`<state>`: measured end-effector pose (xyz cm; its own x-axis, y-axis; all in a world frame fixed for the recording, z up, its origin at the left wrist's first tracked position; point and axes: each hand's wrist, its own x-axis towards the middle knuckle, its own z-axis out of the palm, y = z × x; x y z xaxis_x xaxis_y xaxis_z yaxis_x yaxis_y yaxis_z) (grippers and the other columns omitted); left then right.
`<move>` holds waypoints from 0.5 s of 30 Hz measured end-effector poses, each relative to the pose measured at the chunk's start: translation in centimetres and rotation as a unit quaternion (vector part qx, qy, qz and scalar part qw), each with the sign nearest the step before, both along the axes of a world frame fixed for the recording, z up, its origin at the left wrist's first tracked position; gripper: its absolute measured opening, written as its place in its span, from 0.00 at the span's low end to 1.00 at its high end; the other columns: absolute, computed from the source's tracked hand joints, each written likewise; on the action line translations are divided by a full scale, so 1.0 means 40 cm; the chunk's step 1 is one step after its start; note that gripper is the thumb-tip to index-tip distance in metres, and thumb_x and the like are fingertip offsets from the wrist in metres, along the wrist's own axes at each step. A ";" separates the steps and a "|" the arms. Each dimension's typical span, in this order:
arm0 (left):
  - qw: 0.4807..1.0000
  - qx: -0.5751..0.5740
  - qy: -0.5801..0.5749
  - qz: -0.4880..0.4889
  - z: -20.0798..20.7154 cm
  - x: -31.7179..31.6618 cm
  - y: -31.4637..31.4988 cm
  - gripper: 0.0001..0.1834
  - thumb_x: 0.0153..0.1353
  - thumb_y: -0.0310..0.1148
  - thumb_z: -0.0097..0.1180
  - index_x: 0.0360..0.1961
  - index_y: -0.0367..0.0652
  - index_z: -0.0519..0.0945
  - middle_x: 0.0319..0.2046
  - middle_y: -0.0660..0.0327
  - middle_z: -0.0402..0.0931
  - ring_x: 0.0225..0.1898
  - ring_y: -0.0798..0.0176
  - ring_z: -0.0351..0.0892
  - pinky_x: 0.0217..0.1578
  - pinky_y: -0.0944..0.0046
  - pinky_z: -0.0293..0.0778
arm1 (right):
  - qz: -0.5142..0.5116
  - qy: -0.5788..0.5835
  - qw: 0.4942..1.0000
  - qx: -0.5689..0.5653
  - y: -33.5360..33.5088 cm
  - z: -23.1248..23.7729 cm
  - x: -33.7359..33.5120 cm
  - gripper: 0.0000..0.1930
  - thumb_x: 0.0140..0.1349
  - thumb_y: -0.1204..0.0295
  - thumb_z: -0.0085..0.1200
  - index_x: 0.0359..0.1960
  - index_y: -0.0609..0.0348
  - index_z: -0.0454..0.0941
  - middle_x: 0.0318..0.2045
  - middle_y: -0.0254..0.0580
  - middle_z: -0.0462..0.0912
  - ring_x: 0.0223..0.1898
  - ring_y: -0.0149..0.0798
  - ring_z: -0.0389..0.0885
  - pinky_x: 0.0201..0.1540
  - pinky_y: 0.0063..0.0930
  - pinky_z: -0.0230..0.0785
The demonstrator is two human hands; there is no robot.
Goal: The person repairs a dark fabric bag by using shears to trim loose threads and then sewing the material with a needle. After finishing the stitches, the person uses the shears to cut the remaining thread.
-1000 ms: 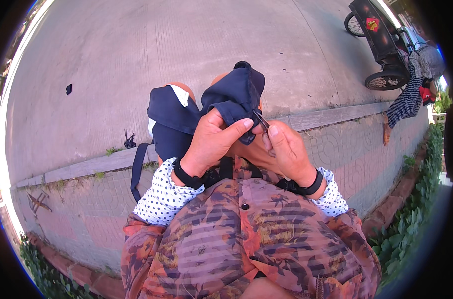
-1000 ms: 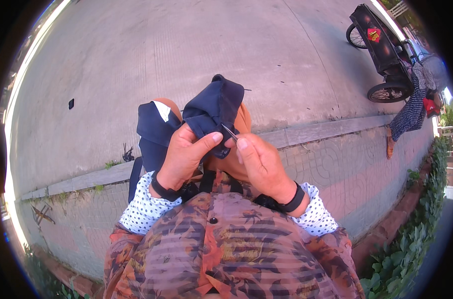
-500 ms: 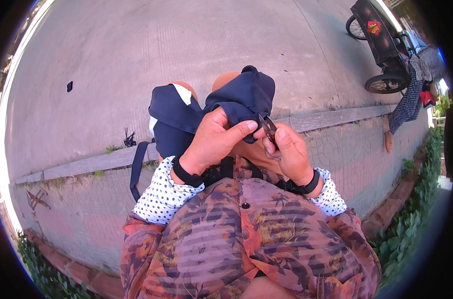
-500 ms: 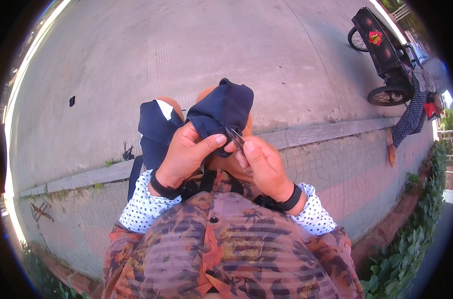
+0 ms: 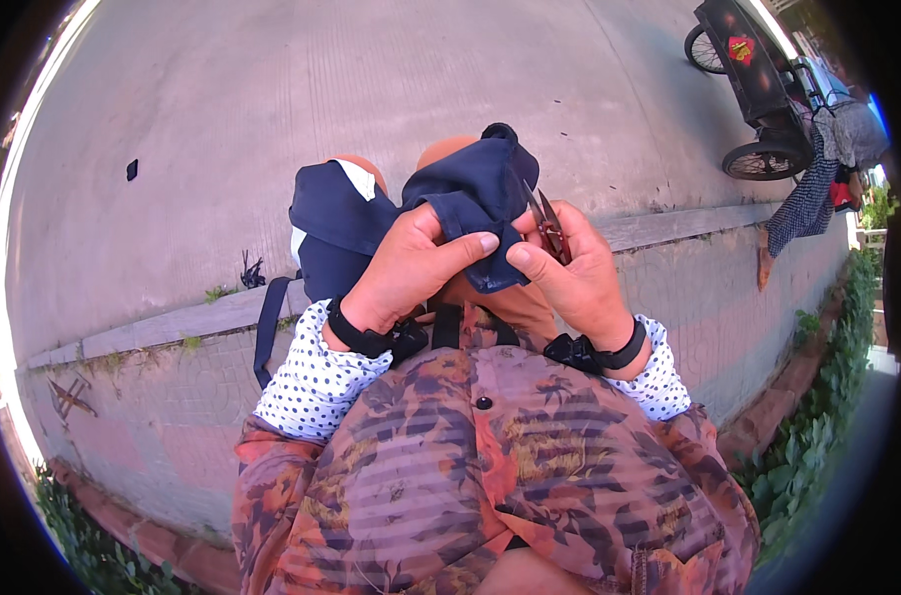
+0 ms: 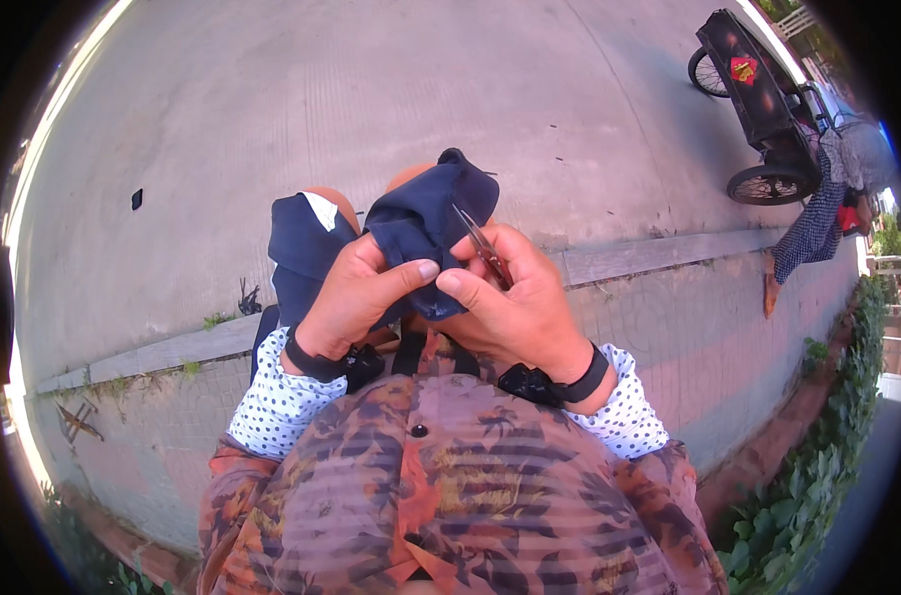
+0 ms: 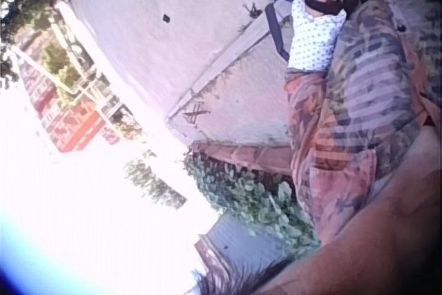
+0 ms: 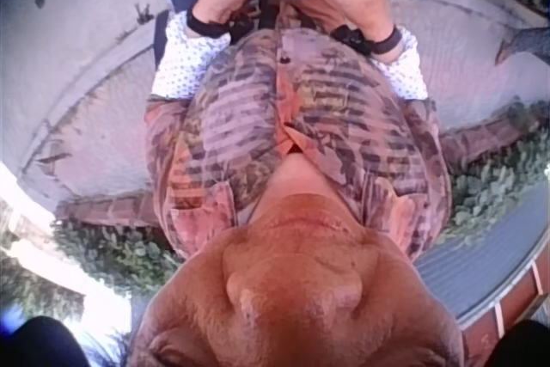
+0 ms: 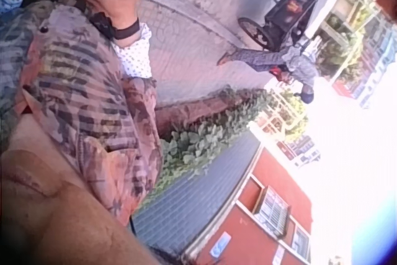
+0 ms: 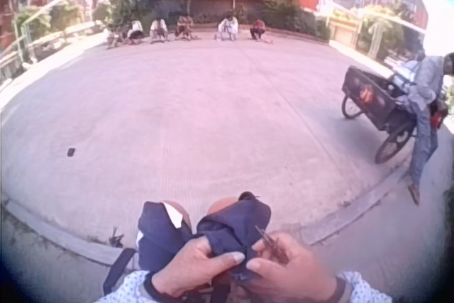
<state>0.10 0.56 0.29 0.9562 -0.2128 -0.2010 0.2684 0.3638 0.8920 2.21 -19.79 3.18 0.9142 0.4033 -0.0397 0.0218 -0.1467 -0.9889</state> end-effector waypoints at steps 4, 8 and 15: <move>1.000 0.004 -0.002 0.001 0.001 -0.005 -0.004 0.09 0.65 0.28 0.63 0.45 0.38 0.83 0.40 0.66 0.82 0.42 0.74 0.79 0.45 0.70 0.77 | -0.017 0.048 0.998 0.044 0.007 -0.023 0.012 0.07 0.68 0.72 0.60 0.43 0.60 0.76 0.34 0.25 0.76 0.33 0.18 0.70 0.36 0.16 0.65; 1.000 -0.012 -0.006 0.001 -0.013 0.000 0.003 0.07 0.65 0.27 0.63 0.43 0.38 0.83 0.40 0.67 0.82 0.41 0.74 0.78 0.46 0.70 0.76 | -0.017 0.087 0.994 0.056 -0.002 -0.029 0.014 0.05 0.69 0.74 0.57 0.43 0.60 0.77 0.34 0.25 0.76 0.34 0.18 0.71 0.37 0.16 0.66; 0.999 -0.045 0.000 0.020 -0.028 -0.005 0.007 0.04 0.65 0.26 0.62 0.40 0.39 0.83 0.39 0.68 0.81 0.42 0.74 0.78 0.47 0.69 0.76 | -0.012 0.139 0.984 0.108 0.002 -0.025 0.015 0.05 0.70 0.73 0.56 0.42 0.61 0.76 0.35 0.25 0.76 0.36 0.19 0.71 0.40 0.16 0.66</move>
<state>-0.09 0.82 -0.81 0.9644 -0.1916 -0.1821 0.2515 0.4534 0.8551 2.80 -19.70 2.18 0.8896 0.4077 -0.2059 -0.2554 0.0703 -0.9643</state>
